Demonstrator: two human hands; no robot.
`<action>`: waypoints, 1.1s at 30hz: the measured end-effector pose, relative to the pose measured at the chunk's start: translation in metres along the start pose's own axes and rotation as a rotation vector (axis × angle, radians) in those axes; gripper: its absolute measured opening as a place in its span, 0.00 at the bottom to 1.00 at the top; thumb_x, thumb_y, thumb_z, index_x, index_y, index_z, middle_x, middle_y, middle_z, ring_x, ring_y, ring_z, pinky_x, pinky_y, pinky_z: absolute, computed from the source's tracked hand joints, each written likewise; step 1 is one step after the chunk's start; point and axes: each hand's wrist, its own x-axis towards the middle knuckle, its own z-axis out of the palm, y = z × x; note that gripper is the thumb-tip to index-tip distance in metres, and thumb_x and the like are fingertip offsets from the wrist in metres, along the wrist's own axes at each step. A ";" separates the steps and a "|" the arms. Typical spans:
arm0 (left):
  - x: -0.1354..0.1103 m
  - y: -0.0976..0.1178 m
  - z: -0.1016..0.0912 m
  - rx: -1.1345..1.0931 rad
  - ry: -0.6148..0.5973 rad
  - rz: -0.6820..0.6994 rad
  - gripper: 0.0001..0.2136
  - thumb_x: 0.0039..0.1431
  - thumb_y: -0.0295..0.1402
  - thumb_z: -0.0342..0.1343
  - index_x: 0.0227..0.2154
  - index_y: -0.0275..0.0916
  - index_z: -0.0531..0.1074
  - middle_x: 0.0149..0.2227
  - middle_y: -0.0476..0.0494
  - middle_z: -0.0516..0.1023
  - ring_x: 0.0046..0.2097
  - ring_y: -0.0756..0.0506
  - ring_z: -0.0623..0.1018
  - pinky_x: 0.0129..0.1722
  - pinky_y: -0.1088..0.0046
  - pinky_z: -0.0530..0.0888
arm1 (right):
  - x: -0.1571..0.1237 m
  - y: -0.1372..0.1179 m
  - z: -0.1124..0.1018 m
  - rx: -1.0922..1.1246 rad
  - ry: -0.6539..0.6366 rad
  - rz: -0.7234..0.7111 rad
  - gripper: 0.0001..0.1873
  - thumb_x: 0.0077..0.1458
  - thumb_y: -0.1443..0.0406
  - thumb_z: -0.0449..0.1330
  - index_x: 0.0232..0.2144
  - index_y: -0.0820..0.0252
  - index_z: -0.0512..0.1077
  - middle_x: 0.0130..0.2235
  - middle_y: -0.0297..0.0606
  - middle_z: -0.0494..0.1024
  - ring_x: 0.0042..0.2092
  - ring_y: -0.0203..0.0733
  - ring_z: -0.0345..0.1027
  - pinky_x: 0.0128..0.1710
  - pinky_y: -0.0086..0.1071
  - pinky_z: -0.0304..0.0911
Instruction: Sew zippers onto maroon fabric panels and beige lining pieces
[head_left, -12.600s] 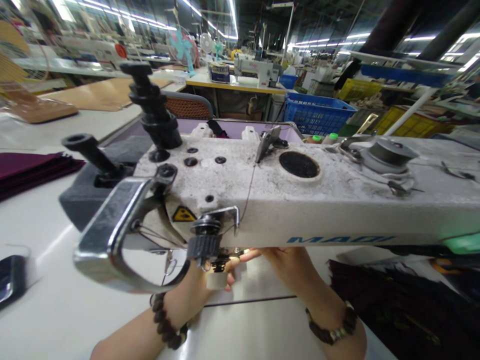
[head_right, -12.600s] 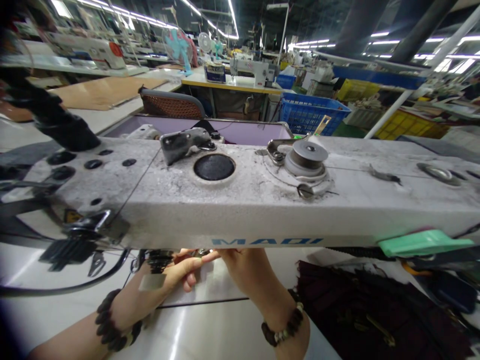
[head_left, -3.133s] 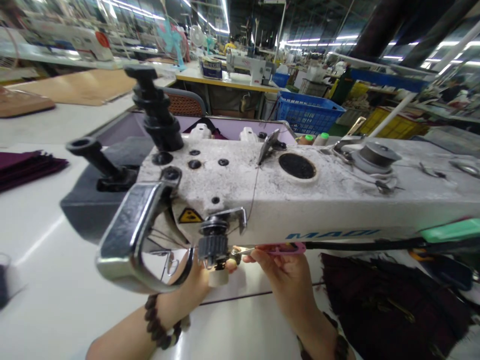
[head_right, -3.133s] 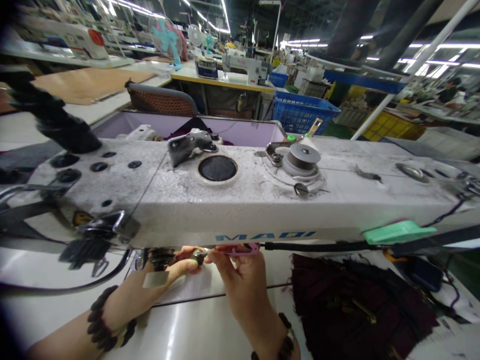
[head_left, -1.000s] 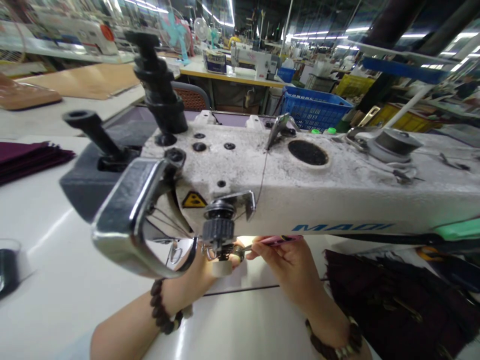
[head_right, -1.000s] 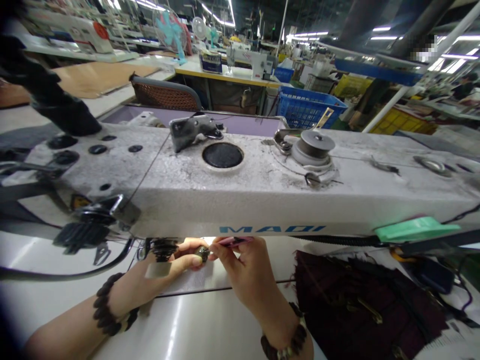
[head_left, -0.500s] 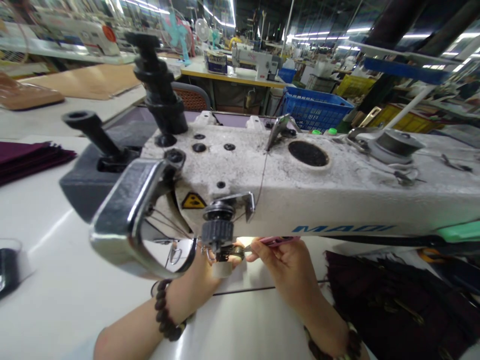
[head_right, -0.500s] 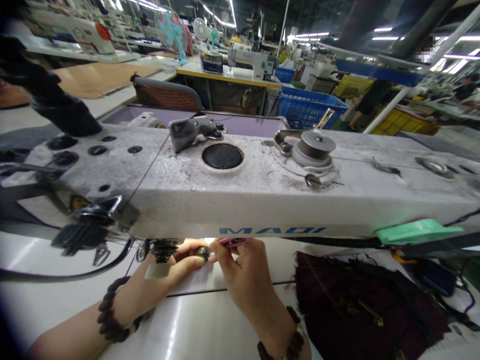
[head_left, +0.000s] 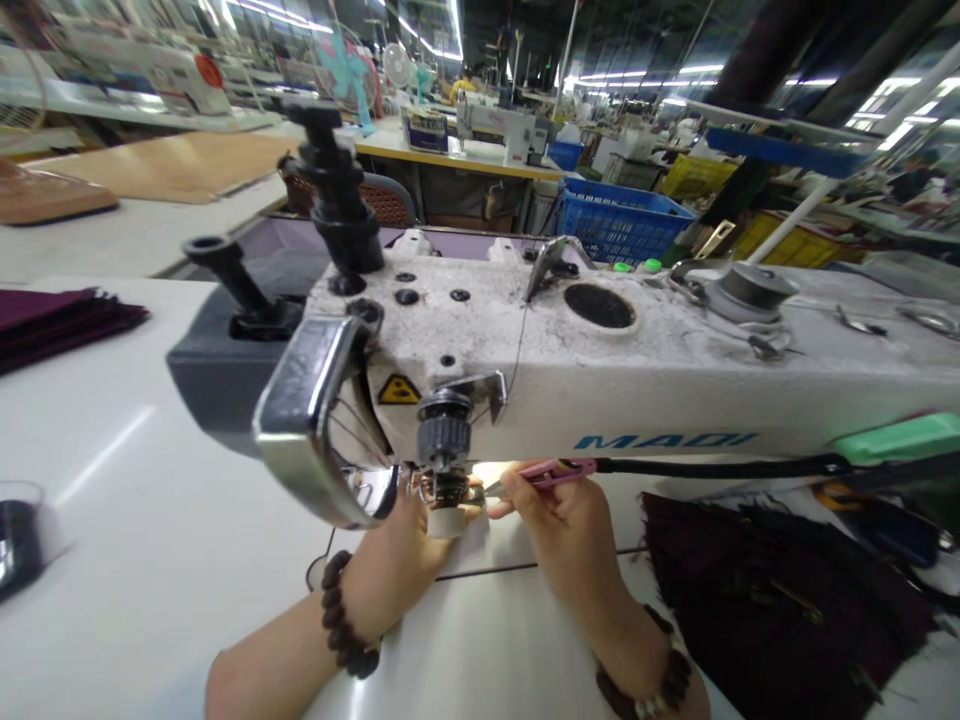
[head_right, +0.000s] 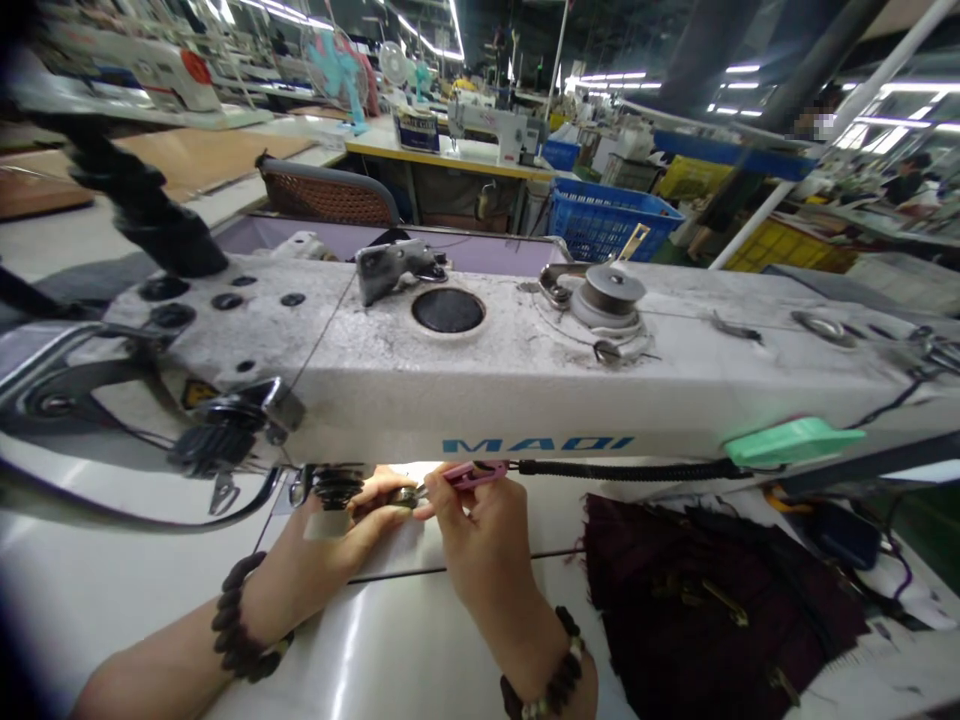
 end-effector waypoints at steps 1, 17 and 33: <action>0.000 0.001 -0.001 0.010 0.014 0.022 0.12 0.54 0.35 0.47 0.36 0.37 0.73 0.37 0.41 0.78 0.40 0.41 0.77 0.44 0.62 0.72 | -0.001 0.000 0.002 0.018 0.023 0.008 0.12 0.54 0.59 0.54 0.26 0.61 0.71 0.22 0.35 0.77 0.25 0.39 0.73 0.24 0.26 0.67; -0.003 -0.001 -0.003 0.197 0.076 0.104 0.13 0.54 0.34 0.47 0.35 0.33 0.72 0.32 0.36 0.78 0.37 0.38 0.78 0.38 0.59 0.75 | -0.010 -0.001 0.016 0.125 0.177 0.132 0.14 0.52 0.57 0.56 0.23 0.60 0.68 0.19 0.37 0.76 0.23 0.43 0.73 0.24 0.29 0.67; 0.010 0.021 -0.012 -0.156 -0.013 -0.003 0.06 0.48 0.32 0.50 0.28 0.38 0.70 0.28 0.46 0.78 0.34 0.44 0.78 0.34 0.70 0.75 | -0.012 0.001 0.014 0.100 0.135 -0.021 0.12 0.55 0.59 0.54 0.24 0.60 0.70 0.25 0.36 0.75 0.29 0.39 0.71 0.32 0.30 0.66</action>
